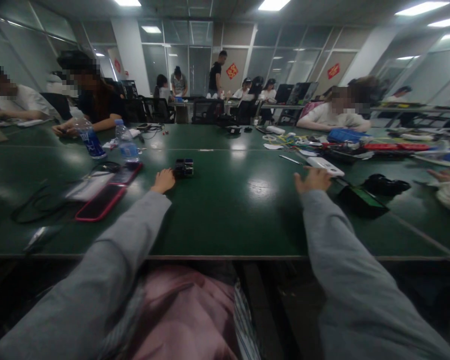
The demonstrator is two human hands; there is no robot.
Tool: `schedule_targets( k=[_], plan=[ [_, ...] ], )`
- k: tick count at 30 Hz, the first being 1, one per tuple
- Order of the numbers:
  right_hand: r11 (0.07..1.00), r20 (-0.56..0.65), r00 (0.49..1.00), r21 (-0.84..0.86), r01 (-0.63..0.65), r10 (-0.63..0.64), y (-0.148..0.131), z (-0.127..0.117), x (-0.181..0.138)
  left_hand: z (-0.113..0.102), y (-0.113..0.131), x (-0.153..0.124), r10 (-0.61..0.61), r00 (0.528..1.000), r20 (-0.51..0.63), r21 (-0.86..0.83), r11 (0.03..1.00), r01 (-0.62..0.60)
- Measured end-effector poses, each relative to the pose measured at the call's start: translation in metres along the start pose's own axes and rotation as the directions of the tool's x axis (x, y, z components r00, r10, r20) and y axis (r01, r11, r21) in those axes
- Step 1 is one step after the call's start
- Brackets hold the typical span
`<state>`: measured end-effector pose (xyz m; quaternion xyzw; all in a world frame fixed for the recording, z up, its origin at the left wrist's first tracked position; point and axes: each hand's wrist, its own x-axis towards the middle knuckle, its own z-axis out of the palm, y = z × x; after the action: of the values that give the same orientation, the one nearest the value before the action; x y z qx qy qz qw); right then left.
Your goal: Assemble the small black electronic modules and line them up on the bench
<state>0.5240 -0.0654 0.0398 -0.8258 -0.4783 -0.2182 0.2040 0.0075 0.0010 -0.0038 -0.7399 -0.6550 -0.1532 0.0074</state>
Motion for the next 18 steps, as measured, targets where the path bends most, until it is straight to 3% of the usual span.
schedule_targets(
  k=[2,4,7,9,12,18],
  plan=[
    [0.98,0.105,0.987,0.167,0.106,-0.125,-0.065,0.009,-0.02,-0.002,0.0,0.0,-0.002,1.0,0.013,-0.003,1.0,0.002],
    [0.911,0.113,0.938,0.299,0.283,-0.328,-0.135,0.01,-0.05,-0.003,0.001,-0.001,-0.001,1.0,0.021,-0.003,1.0,0.001],
    [0.742,0.054,0.8,0.416,0.526,-0.597,-0.227,0.004,-0.097,-0.003,0.001,-0.001,0.001,1.0,0.022,0.007,1.0,-0.001],
    [0.636,0.018,0.705,0.447,0.629,-0.709,-0.272,0.0,-0.12,-0.003,0.001,-0.001,-0.005,1.0,0.015,0.007,1.0,0.005],
    [0.562,0.026,0.63,0.481,0.673,-0.776,-0.307,0.001,-0.137,-0.002,0.001,0.0,-0.018,1.0,0.0,-0.001,1.0,0.018],
    [0.589,0.103,0.656,0.559,0.584,-0.747,-0.304,0.008,-0.135,-0.002,0.001,-0.001,-0.019,1.0,0.006,-0.015,1.0,0.019]
  ],
)
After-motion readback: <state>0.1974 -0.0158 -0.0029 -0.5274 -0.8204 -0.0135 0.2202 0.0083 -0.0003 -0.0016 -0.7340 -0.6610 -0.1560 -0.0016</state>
